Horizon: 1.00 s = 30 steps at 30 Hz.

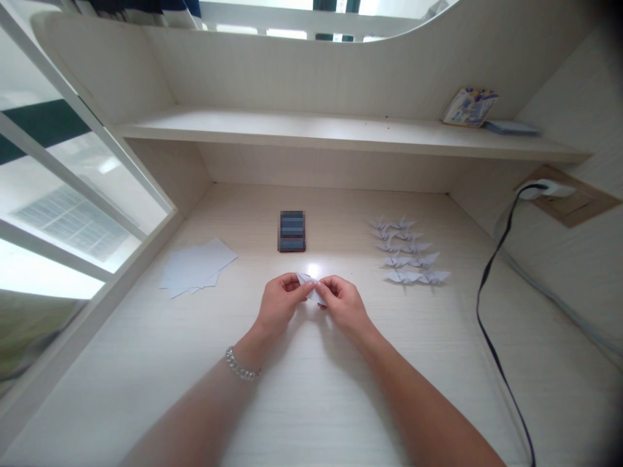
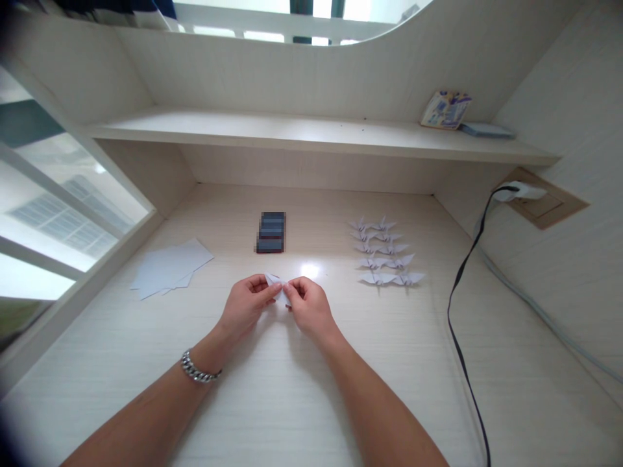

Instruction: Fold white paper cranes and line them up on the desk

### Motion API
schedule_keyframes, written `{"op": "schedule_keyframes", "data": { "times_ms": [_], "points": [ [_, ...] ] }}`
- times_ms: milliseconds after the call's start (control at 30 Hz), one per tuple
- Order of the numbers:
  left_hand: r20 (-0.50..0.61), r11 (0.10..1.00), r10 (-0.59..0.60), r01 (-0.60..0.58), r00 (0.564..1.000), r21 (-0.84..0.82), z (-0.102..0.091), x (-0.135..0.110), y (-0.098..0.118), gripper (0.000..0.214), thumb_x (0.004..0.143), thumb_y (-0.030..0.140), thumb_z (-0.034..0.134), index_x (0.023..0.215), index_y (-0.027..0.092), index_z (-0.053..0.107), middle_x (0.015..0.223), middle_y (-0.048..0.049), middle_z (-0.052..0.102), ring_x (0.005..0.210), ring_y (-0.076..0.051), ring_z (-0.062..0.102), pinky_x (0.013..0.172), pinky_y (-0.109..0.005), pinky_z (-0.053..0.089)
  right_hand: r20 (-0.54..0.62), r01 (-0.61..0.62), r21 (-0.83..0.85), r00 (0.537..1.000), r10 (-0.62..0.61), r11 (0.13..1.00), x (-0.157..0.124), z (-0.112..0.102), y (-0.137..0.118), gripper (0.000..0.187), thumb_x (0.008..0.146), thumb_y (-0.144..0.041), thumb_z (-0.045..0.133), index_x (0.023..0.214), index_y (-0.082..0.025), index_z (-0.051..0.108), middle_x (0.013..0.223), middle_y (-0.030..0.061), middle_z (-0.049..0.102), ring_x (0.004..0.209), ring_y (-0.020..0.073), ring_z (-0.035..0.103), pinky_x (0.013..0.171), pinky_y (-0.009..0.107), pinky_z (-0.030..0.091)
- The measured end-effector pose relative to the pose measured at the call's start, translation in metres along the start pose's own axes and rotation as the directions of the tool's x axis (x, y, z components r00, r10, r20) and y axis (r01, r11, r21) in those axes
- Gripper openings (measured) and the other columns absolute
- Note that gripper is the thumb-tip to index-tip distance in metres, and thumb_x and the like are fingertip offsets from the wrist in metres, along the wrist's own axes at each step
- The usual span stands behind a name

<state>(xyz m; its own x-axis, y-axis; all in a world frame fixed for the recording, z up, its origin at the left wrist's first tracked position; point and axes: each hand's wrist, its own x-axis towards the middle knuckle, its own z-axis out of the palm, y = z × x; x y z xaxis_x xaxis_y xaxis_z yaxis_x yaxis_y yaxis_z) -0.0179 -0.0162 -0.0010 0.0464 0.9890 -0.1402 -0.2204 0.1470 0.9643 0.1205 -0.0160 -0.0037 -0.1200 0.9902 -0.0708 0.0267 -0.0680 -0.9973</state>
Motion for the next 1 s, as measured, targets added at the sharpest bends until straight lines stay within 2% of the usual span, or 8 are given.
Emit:
{"op": "schedule_keyframes", "data": {
  "times_ms": [167, 333, 533, 633, 733, 833, 900, 1000],
  "points": [
    [-0.044, 0.997, -0.02, 0.017, 0.999, -0.071, -0.004, 0.002, 0.001, 0.025, 0.062, 0.027, 0.073, 0.079, 0.011, 0.064, 0.073, -0.0048, 0.065, 0.064, -0.012, 0.058, 0.06, -0.023, 0.044, 0.109, -0.05, 0.113, 0.993, 0.038, 0.992, 0.001, 0.001, 0.002, 0.028, 0.07, -0.038, 0.065, 0.085, -0.016, 0.058, 0.068, 0.0014, 0.061, 0.057, 0.0126, 0.057, 0.053, 0.025, 0.049],
    [-0.07, 0.979, -0.07, 0.055, 0.995, -0.197, -0.004, 0.003, 0.005, 0.023, 0.064, 0.031, 0.071, 0.069, 0.01, 0.063, 0.069, -0.0033, 0.061, 0.063, -0.011, 0.057, 0.063, -0.025, 0.047, 0.106, -0.05, 0.129, 0.994, 0.036, 0.99, 0.002, -0.001, 0.002, 0.026, 0.065, -0.031, 0.07, 0.083, -0.015, 0.06, 0.059, -0.0008, 0.059, 0.052, 0.0115, 0.056, 0.05, 0.024, 0.047],
    [-0.096, 0.979, -0.112, 0.093, 0.989, -0.179, -0.005, 0.003, 0.008, 0.029, 0.066, 0.038, 0.069, 0.073, 0.011, 0.063, 0.067, -0.0043, 0.062, 0.061, -0.011, 0.058, 0.06, -0.024, 0.047, 0.151, -0.059, 0.202, 0.988, 0.029, 0.978, 0.002, -0.004, 0.002, 0.025, 0.066, -0.028, 0.068, 0.087, -0.016, 0.061, 0.065, -0.0003, 0.06, 0.056, 0.0118, 0.058, 0.054, 0.025, 0.048],
    [-0.094, 0.976, -0.129, 0.109, 0.987, -0.19, -0.004, 0.002, 0.009, 0.029, 0.067, 0.039, 0.068, 0.074, 0.012, 0.062, 0.066, -0.0046, 0.064, 0.06, -0.012, 0.059, 0.057, -0.022, 0.046, 0.129, -0.053, 0.215, 0.991, 0.025, 0.975, 0.003, -0.005, 0.003, 0.028, 0.07, -0.029, 0.064, 0.096, -0.018, 0.059, 0.066, -0.0013, 0.058, 0.057, 0.0125, 0.058, 0.054, 0.026, 0.048],
    [-0.1, 0.973, -0.127, 0.105, 0.987, -0.205, -0.003, 0.001, 0.01, 0.028, 0.068, 0.038, 0.068, 0.074, 0.012, 0.061, 0.066, -0.0047, 0.064, 0.061, -0.012, 0.06, 0.057, -0.022, 0.046, 0.018, 0.067, 0.069, 0.997, -0.069, 0.995, 0.001, -0.005, 0.001, 0.031, 0.074, -0.026, 0.06, 0.105, -0.023, 0.058, 0.077, 0.0015, 0.061, 0.069, 0.0153, 0.06, 0.061, 0.029, 0.049],
    [-0.12, 0.98, -0.098, 0.075, 0.988, -0.184, -0.003, 0.001, 0.009, 0.028, 0.067, 0.037, 0.068, 0.076, 0.012, 0.061, 0.068, -0.0045, 0.064, 0.063, -0.012, 0.061, 0.058, -0.023, 0.048, -0.083, 0.245, -0.244, 0.959, -0.272, 0.938, -0.002, -0.005, -0.004, 0.023, 0.076, -0.022, 0.058, 0.098, -0.025, 0.065, 0.097, 0.0054, 0.06, 0.092, 0.0196, 0.056, 0.074, 0.031, 0.048],
    [-0.122, 0.984, -0.071, 0.049, 0.99, -0.17, -0.002, 0.0, 0.008, 0.028, 0.067, 0.036, 0.069, 0.079, 0.012, 0.062, 0.068, -0.0036, 0.063, 0.063, -0.012, 0.06, 0.059, -0.024, 0.049, -0.066, 0.301, -0.362, 0.936, -0.346, 0.882, -0.005, -0.004, -0.007, 0.022, 0.078, -0.021, 0.055, 0.096, -0.026, 0.067, 0.1, 0.0062, 0.059, 0.095, 0.0201, 0.054, 0.073, 0.031, 0.048],
    [-0.109, 0.987, -0.024, 0.007, 0.994, -0.161, 0.0, -0.002, 0.007, 0.031, 0.065, 0.035, 0.07, 0.086, 0.013, 0.063, 0.07, -0.0025, 0.063, 0.063, -0.011, 0.06, 0.062, -0.026, 0.051, -0.002, 0.318, -0.333, 0.941, -0.337, 0.888, -0.008, 0.0, -0.01, 0.024, 0.081, -0.023, 0.053, 0.101, -0.024, 0.066, 0.102, 0.0071, 0.059, 0.087, 0.0177, 0.057, 0.068, 0.028, 0.049]
  ]
}}
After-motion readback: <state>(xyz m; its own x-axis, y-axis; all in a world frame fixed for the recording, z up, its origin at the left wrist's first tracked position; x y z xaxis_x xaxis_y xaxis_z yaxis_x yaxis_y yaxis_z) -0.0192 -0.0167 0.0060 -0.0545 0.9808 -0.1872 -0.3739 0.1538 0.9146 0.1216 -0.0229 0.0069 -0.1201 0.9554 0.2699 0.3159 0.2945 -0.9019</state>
